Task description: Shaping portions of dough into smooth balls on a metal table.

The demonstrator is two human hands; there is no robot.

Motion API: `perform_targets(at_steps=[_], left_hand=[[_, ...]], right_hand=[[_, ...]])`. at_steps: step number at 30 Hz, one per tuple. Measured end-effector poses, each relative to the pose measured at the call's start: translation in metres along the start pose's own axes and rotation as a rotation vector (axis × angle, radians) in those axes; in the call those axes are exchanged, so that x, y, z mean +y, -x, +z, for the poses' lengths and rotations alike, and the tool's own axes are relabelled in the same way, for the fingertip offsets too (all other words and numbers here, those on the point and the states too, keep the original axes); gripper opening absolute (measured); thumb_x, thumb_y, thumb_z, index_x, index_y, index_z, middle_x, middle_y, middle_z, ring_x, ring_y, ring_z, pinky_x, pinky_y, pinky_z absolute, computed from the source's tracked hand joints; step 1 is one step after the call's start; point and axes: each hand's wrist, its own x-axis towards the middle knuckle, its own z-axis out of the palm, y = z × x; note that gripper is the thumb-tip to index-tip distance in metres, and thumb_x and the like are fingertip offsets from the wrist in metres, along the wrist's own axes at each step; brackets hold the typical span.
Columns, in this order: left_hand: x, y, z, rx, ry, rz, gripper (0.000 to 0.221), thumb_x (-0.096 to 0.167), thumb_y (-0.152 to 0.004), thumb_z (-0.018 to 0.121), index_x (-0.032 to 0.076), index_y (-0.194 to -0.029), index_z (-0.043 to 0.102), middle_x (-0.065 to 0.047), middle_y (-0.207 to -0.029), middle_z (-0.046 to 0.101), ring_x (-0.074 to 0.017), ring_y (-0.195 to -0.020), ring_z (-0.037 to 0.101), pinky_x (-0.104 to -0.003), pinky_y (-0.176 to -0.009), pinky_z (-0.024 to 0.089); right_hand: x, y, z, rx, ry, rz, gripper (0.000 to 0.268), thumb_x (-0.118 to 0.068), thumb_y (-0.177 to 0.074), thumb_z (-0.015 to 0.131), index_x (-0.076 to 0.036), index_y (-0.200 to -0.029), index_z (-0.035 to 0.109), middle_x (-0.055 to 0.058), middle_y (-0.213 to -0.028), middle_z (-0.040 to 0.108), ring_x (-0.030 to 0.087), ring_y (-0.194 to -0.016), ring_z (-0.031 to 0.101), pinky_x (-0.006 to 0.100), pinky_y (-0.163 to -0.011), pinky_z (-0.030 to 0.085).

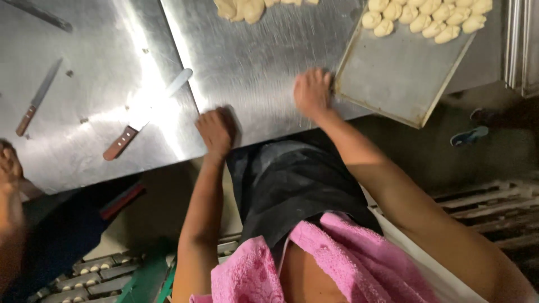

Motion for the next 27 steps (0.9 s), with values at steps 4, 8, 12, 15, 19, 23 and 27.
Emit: perform_targets(at_steps=[4,8,12,15,19,23,27], left_hand=[[-0.009,-0.079,0.02,0.124,-0.048,-0.173,0.029,0.007,-0.087,0.06,0.003,-0.115,0.06,-0.017,-0.102,0.061,-0.0386,-0.098,0.056,-0.052,-0.084,0.041],[0.021,-0.116,0.036,0.239,0.027,-0.134,0.029,0.005,-0.083,0.059,0.004,-0.112,0.059,-0.015,-0.101,0.061,-0.0376,-0.097,0.057,-0.05,-0.084,0.043],[0.062,-0.091,0.029,0.19,0.228,-0.086,0.026,0.0,-0.084,0.059,0.005,-0.11,0.058,-0.015,-0.103,0.061,-0.0371,-0.101,0.057,-0.047,-0.089,0.045],[0.076,-0.035,0.017,0.115,0.244,-0.025,0.029,-0.002,-0.085,0.058,0.004,-0.113,0.059,-0.017,-0.106,0.06,-0.0379,-0.102,0.056,-0.048,-0.092,0.044],[0.015,0.029,0.011,-0.046,0.056,0.177,0.044,0.004,-0.082,0.059,-0.004,-0.126,0.059,-0.023,-0.111,0.056,-0.0398,-0.103,0.052,-0.051,-0.095,0.042],[-0.004,-0.043,-0.014,-0.064,-0.007,0.002,0.03,0.017,-0.083,0.066,0.001,-0.107,0.059,-0.021,-0.101,0.058,-0.0403,-0.095,0.053,-0.052,-0.084,0.041],[0.004,-0.104,0.026,0.115,0.077,-0.065,0.031,0.005,-0.084,0.061,0.004,-0.115,0.061,-0.015,-0.105,0.059,-0.0373,-0.102,0.055,-0.049,-0.09,0.042]], right_hand=[[-0.005,-0.095,-0.001,0.174,-0.072,0.253,0.012,-0.006,-0.092,0.063,-0.004,-0.102,0.058,0.018,-0.1,0.061,0.04,-0.097,0.056,0.053,-0.083,0.038],[-0.01,-0.132,0.063,0.257,-0.109,0.277,0.011,-0.009,-0.093,0.062,-0.01,-0.102,0.057,0.014,-0.101,0.062,0.036,-0.1,0.058,0.052,-0.092,0.04],[-0.035,-0.11,0.074,0.214,-0.272,0.027,0.02,-0.002,-0.089,0.057,-0.008,-0.108,0.057,0.016,-0.11,0.061,0.039,-0.108,0.056,0.052,-0.097,0.04],[-0.043,-0.048,0.056,0.061,-0.398,-0.024,0.018,-0.001,-0.092,0.055,-0.006,-0.109,0.056,0.017,-0.112,0.059,0.04,-0.111,0.055,0.052,-0.099,0.042],[-0.006,0.014,0.027,0.022,-0.119,-0.22,0.024,-0.008,-0.085,0.058,-0.007,-0.109,0.053,0.019,-0.112,0.058,0.04,-0.109,0.055,0.054,-0.098,0.041],[0.012,-0.048,-0.007,0.089,-0.045,0.028,0.015,-0.011,-0.087,0.064,-0.007,-0.097,0.053,0.019,-0.095,0.058,0.041,-0.092,0.054,0.055,-0.079,0.038],[0.004,-0.111,0.034,0.252,-0.107,0.164,0.016,-0.007,-0.094,0.063,-0.006,-0.106,0.052,0.018,-0.101,0.058,0.04,-0.096,0.056,0.053,-0.086,0.041]])
